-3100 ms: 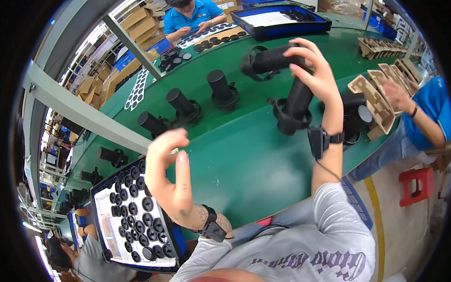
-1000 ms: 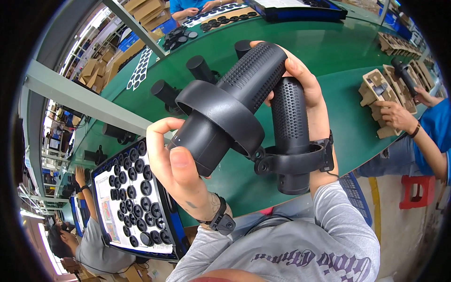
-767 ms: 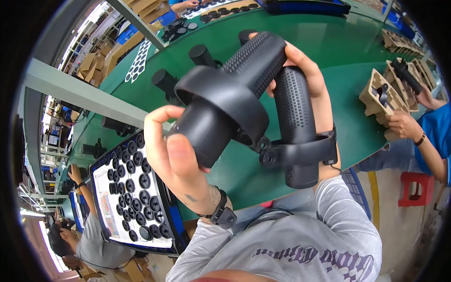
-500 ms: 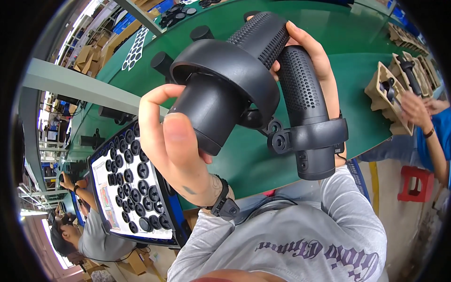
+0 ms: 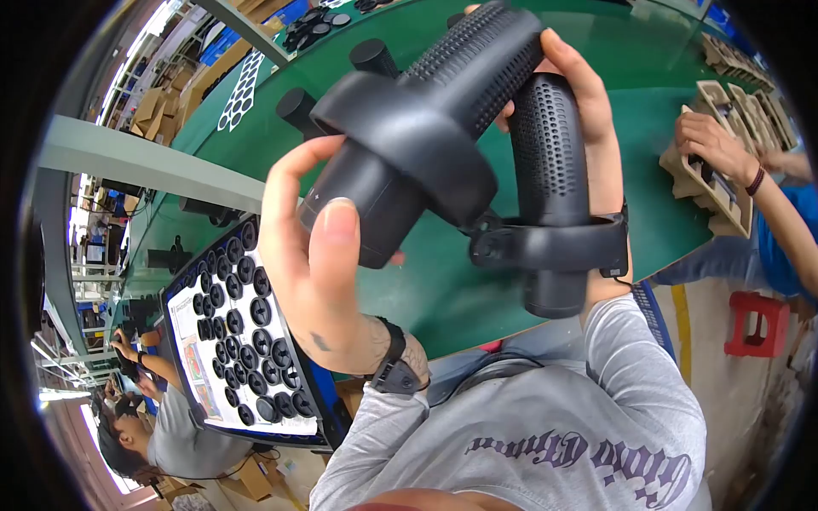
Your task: Manual assembly of professional microphones by attaching plastic housings and rubber seals.
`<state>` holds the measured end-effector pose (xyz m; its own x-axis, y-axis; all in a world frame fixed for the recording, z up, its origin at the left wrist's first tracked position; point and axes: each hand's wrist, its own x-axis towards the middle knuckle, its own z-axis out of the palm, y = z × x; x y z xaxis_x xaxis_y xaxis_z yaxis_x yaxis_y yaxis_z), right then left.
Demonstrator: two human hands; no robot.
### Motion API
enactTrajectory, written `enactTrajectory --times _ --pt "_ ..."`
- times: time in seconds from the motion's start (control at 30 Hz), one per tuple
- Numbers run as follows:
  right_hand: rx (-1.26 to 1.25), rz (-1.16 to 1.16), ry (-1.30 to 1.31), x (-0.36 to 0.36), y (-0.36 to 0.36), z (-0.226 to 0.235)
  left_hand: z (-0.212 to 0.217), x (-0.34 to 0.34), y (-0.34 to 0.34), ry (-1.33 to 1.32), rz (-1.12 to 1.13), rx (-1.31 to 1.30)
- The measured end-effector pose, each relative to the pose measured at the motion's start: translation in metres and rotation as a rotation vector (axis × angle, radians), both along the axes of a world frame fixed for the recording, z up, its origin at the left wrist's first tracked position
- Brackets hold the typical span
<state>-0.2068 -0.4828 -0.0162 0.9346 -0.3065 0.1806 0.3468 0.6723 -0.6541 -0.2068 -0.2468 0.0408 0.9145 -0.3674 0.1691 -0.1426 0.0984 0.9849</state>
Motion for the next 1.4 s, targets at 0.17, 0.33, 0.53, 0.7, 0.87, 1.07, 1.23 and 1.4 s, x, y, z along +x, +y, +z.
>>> enactTrajectory --times 0.17,0.33,0.53,0.7,0.87,1.07,1.23,1.4 --pt "0.159 0.449 -1.323 0.052 0.000 0.003 -0.023 0.040 0.001 0.118 -0.430 -0.070" --pt "-0.473 -0.363 -0.248 -0.043 0.005 0.051 -0.090 0.089 -0.018 0.091 -0.710 -0.315" --pt "-0.679 0.082 -0.348 -0.063 -0.031 0.059 -0.101 0.079 -0.032 0.264 -0.833 -0.244" --pt "-0.745 -0.113 -0.412 -0.056 -0.039 0.040 -0.043 0.047 -0.048 -0.111 -0.392 0.142" --pt "-0.686 -0.252 -0.165 -0.064 -0.035 0.053 -0.031 0.029 -0.034 -0.740 -0.264 0.163" --pt "-0.830 -0.236 -0.209 -0.052 -0.043 0.047 -0.027 0.018 -0.051 -0.895 -0.106 0.443" --pt "-0.785 -0.148 -0.085 -0.067 -0.036 0.060 -0.026 0.023 -0.043 -0.998 -0.121 0.549" --pt "-0.904 -0.105 -0.976 -0.032 -0.053 0.038 -0.029 0.028 -0.046 -0.995 -0.258 0.338"
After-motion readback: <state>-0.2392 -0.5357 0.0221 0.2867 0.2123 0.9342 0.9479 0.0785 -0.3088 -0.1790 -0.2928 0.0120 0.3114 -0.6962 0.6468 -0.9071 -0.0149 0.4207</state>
